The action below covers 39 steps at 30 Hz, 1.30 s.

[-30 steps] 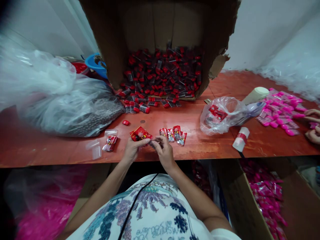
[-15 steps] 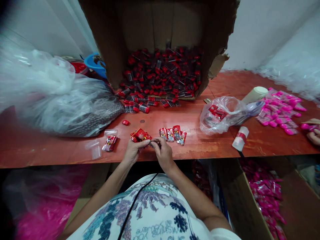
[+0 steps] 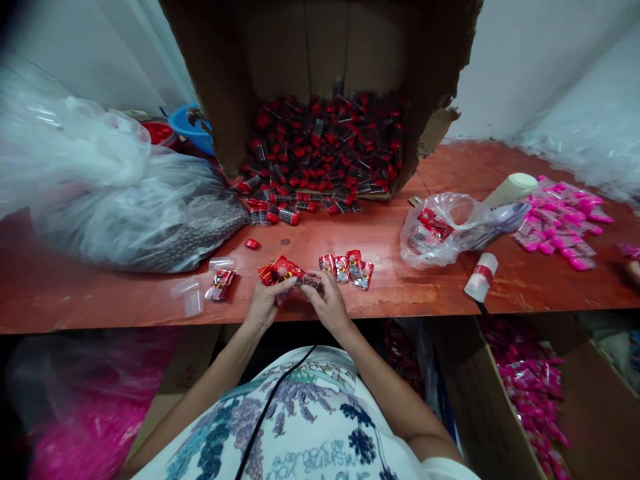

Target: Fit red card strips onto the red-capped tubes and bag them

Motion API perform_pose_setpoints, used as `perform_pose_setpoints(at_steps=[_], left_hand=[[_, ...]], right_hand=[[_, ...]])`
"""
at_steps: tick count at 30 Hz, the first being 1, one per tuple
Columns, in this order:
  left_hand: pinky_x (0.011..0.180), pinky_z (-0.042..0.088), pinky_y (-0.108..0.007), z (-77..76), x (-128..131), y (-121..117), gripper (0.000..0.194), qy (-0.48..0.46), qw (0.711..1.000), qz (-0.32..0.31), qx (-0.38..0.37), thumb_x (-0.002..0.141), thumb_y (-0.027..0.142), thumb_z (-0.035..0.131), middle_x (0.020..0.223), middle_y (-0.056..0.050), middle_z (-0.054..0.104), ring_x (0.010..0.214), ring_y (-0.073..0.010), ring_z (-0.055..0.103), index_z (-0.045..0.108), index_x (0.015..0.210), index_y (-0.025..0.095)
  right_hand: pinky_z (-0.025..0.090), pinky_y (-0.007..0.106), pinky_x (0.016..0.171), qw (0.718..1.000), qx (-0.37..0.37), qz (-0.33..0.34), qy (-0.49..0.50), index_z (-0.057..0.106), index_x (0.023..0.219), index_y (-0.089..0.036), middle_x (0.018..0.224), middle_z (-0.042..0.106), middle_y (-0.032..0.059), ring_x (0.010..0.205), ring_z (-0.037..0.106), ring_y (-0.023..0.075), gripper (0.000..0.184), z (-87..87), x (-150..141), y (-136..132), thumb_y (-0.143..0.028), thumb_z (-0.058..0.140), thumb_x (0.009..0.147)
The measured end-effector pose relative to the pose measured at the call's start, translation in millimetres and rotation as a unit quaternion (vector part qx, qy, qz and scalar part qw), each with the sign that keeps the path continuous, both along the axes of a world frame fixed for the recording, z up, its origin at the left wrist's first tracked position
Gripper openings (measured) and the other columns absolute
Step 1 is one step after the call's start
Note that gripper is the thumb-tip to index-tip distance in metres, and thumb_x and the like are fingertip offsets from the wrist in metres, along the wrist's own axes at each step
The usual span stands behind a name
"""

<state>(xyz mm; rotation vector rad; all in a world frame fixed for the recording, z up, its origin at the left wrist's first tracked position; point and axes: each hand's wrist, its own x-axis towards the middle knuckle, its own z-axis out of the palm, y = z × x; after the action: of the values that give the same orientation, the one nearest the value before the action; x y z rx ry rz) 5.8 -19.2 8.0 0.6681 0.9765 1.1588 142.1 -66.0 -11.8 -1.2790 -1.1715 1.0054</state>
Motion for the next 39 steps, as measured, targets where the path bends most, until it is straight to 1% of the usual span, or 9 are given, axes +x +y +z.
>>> perform_pose_setpoints(at_steps=[4, 8, 12, 16, 22, 27, 30, 36, 39], left_hand=[[0.065, 0.050, -0.025, 1.4, -1, -1, 0.028, 0.017, 0.999, -0.031, -0.017, 0.050, 0.015, 0.083, 0.071, -0.002, 0.070, 0.064, -0.0145, 0.063, 0.070, 0.074, 0.013], [0.060, 0.051, -0.025, 1.4, 4, -5, 0.033, 0.027, 0.995, -0.092, -0.031, 0.050, 0.018, 0.083, 0.073, -0.006, 0.071, 0.064, -0.0171, 0.065, 0.071, 0.080, 0.011], [0.055, 0.052, -0.025, -3.7, 3, -5, 0.033, 0.013, 0.994, -0.089, -0.064, 0.052, 0.019, 0.083, 0.076, -0.007, 0.072, 0.064, -0.0171, 0.065, 0.071, 0.082, 0.011], [0.063, 0.058, -0.034, -10.9, -5, -2, 0.028, -0.045, 0.991, -0.036, -0.124, 0.057, 0.017, 0.079, 0.083, -0.010, 0.072, 0.072, -0.0213, 0.068, 0.069, 0.082, 0.010], [0.063, 0.058, -0.034, -14.0, -9, -1, 0.025, -0.062, 0.987, 0.004, -0.151, 0.057, 0.012, 0.077, 0.081, -0.011, 0.073, 0.069, -0.0206, 0.068, 0.069, 0.081, 0.009], [0.062, 0.055, -0.027, -10.9, -2, 2, 0.024, -0.093, 0.987, 0.025, -0.129, 0.056, 0.014, 0.077, 0.076, -0.010, 0.072, 0.066, -0.0185, 0.068, 0.070, 0.078, 0.010], [0.065, 0.054, -0.028, -10.4, -9, 5, 0.027, -0.099, 0.989, 0.066, -0.092, 0.054, 0.015, 0.079, 0.076, -0.008, 0.072, 0.068, -0.0186, 0.068, 0.070, 0.079, 0.011], [0.066, 0.054, -0.031, -20.4, -40, 13, 0.033, -0.079, 0.983, 0.155, -0.067, 0.047, 0.012, 0.083, 0.073, -0.007, 0.072, 0.064, -0.0199, 0.068, 0.069, 0.077, 0.010], [0.063, 0.055, -0.032, -24.0, -49, 17, 0.032, -0.083, 0.973, 0.200, -0.074, 0.044, 0.011, 0.083, 0.068, -0.006, 0.071, 0.060, -0.0200, 0.067, 0.068, 0.073, 0.010]], right_hand=[[0.048, 0.033, 0.090, 0.999, 0.037, 0.027, -0.016, 0.061, 0.111, -0.027, 0.113, 0.052, 0.0050, 0.107, 0.054, 0.0194, 0.033, -4.5, 5, 2, -0.027, 0.063, 0.079], [0.050, 0.032, 0.085, 0.999, 0.026, 0.029, 0.006, 0.058, 0.119, -0.030, 0.118, 0.052, 0.0046, 0.104, 0.055, 0.0193, 0.044, -6.1, 3, 5, -0.028, 0.066, 0.076], [0.052, 0.031, 0.078, 0.998, 0.016, 0.055, 0.000, 0.061, 0.118, -0.030, 0.110, 0.056, 0.0039, 0.092, 0.058, 0.0177, 0.040, -5.3, 11, 6, -0.029, 0.063, 0.078], [0.049, 0.036, 0.085, 0.993, 0.033, -0.044, -0.107, 0.060, 0.119, -0.028, 0.107, 0.058, 0.0047, 0.091, 0.058, 0.0191, 0.038, -8.8, 43, 8, -0.031, 0.061, 0.081], [0.035, 0.050, 0.100, 0.929, 0.073, -0.158, -0.328, 0.056, 0.124, -0.025, 0.118, 0.054, 0.0105, 0.113, 0.047, 0.0291, 0.047, -4.4, 59, 13, -0.035, 0.063, 0.079], [0.047, 0.039, 0.086, 0.969, 0.080, 0.039, -0.230, 0.055, 0.124, -0.029, 0.101, 0.064, 0.0059, 0.092, 0.058, 0.0236, 0.043, 1.2, 0, 26, -0.026, 0.060, 0.081], [0.048, 0.035, 0.079, 0.975, 0.065, 0.096, -0.192, 0.052, 0.127, -0.029, 0.090, 0.066, 0.0027, 0.083, 0.060, 0.0201, 0.045, 2.9, -21, 44, -0.018, 0.054, 0.083], [0.047, 0.026, 0.074, 0.923, 0.045, 0.284, -0.256, 0.050, 0.130, -0.024, 0.082, 0.067, -0.0003, 0.074, 0.061, 0.0141, 0.049, 13.4, -27, 97, -0.014, 0.054, 0.083], [0.047, 0.025, 0.073, 0.900, 0.030, 0.274, -0.337, 0.054, 0.127, -0.024, 0.087, 0.069, 0.0006, 0.075, 0.062, 0.0139, 0.040, 15.7, -33, 137, -0.018, 0.047, 0.088]])
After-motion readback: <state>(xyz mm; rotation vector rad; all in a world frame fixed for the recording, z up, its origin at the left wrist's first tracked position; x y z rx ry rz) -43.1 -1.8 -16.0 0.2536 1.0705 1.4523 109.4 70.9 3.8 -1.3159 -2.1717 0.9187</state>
